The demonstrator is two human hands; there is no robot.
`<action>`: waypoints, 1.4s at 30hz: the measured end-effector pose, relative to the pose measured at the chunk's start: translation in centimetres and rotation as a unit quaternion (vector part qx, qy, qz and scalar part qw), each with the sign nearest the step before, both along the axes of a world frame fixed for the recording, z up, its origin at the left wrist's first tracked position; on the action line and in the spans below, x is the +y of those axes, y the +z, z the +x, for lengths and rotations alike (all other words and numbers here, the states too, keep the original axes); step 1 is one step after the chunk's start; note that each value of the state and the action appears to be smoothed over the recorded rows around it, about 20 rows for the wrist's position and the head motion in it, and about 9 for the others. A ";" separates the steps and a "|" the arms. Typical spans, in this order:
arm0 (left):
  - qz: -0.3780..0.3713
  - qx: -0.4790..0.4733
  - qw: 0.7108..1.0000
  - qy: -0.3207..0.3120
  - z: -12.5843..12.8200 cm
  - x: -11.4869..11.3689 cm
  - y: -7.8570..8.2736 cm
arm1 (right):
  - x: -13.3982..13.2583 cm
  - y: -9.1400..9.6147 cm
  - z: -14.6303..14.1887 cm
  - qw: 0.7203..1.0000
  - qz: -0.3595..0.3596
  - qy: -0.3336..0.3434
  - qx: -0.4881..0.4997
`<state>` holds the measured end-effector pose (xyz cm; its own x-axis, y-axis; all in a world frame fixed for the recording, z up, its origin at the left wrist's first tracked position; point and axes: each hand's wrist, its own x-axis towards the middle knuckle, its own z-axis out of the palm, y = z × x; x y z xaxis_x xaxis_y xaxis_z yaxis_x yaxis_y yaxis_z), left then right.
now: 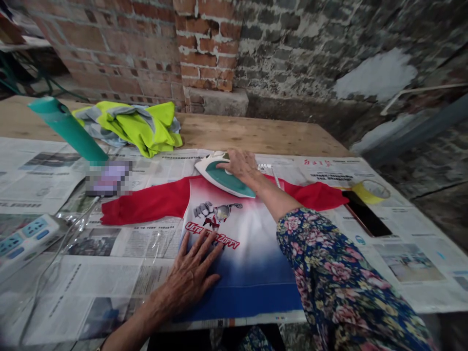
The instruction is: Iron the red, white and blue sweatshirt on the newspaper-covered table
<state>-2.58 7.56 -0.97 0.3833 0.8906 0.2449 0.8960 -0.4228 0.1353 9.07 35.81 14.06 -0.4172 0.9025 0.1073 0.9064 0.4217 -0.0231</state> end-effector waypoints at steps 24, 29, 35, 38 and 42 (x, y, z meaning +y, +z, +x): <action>0.133 -0.485 0.816 0.285 -8.9 1.4 5.2 | -13.8 3.1 1.3 0.987 -0.122 0.016 0.102; 0.105 -0.386 0.882 0.250 -8.1 -1.5 2.7 | -13.3 2.8 -1.2 0.983 -0.149 0.021 0.107; 0.115 -0.354 0.899 0.231 -7.9 -1.8 2.1 | -12.1 2.3 -2.2 0.979 -0.168 -0.018 0.116; 0.133 -0.297 0.925 0.193 -7.7 -0.9 3.1 | -11.7 2.3 -2.3 0.977 -0.173 -0.026 0.120; 0.094 -0.174 0.979 0.045 -5.0 -0.7 3.7 | -11.4 2.1 -2.5 0.976 -0.177 -0.017 0.125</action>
